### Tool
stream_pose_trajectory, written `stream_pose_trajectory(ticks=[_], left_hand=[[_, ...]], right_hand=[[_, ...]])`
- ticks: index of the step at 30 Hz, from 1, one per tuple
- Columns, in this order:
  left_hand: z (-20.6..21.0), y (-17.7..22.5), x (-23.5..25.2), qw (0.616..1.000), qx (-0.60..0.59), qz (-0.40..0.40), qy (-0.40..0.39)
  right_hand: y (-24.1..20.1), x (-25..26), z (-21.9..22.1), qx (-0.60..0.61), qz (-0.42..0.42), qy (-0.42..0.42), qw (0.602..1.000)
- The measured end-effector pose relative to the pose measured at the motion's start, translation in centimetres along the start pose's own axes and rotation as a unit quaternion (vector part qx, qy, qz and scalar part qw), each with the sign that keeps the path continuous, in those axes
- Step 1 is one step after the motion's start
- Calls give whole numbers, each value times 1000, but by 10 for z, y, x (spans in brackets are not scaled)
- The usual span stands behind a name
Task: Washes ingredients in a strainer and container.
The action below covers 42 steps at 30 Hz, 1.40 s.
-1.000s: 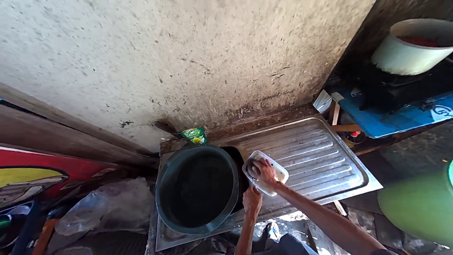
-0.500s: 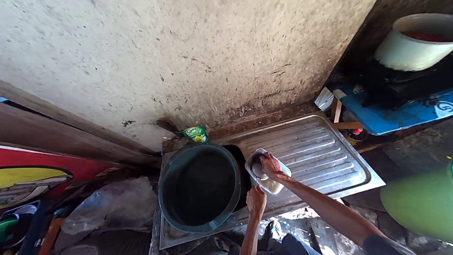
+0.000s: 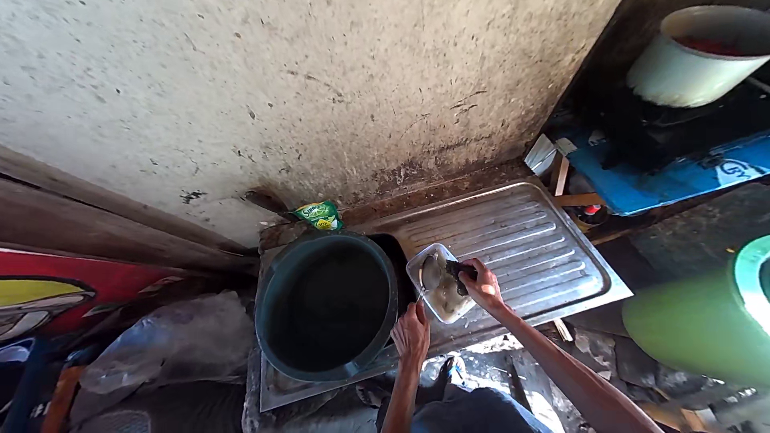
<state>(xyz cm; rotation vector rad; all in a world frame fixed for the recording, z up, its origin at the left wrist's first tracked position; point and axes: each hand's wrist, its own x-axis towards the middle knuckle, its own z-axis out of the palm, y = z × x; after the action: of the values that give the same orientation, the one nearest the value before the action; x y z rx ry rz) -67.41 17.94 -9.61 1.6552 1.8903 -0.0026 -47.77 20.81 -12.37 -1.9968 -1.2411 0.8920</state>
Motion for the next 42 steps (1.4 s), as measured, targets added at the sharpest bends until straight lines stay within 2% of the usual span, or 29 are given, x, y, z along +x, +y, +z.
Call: stream_pose_trajectory(ticks=[2, 6, 12, 14, 17, 20, 27, 32, 35, 38, 40, 42], left_hand=[[2, -1, -6, 998, 54, 25, 27], [15, -5, -7, 990, 127, 64, 4], [14, 2, -4, 988, 139, 60, -43], [13, 3, 2, 988, 123, 49, -81], [10, 3, 11, 995, 67, 59, -53], [2, 3, 22, 995, 12, 29, -90], [8, -5, 37, 990, -83, 51, -106], [16, -9, 32, 990, -52, 48, -125], [17, -7, 31, 988, -17, 52, -142], [21, -5, 31, 985, -2, 58, -162], [25, -3, 34, 984, -22, 57, -167], [26, -7, 34, 984, -45, 48, -166]], right_hand=[[13, 1, 7, 44, -16, 24, 999], [19, 1, 14, 99, -8, 35, 994], [18, -2, 14, 161, -18, 56, 985], [20, -5, 15, 157, -12, 51, 986], [19, -7, 17, 160, -3, 49, 986], [19, -10, 20, 155, 7, 48, 987], [16, -12, 20, 159, 13, 49, 986], [12, -16, 19, 170, -6, 79, 982], [0, 0, 21, 44, -40, 10, 998], [-6, 25, 46, -110, -41, -65, 991], [-17, 31, 63, -125, -17, -83, 989], [-20, 31, 63, -128, -25, -153, 980]])
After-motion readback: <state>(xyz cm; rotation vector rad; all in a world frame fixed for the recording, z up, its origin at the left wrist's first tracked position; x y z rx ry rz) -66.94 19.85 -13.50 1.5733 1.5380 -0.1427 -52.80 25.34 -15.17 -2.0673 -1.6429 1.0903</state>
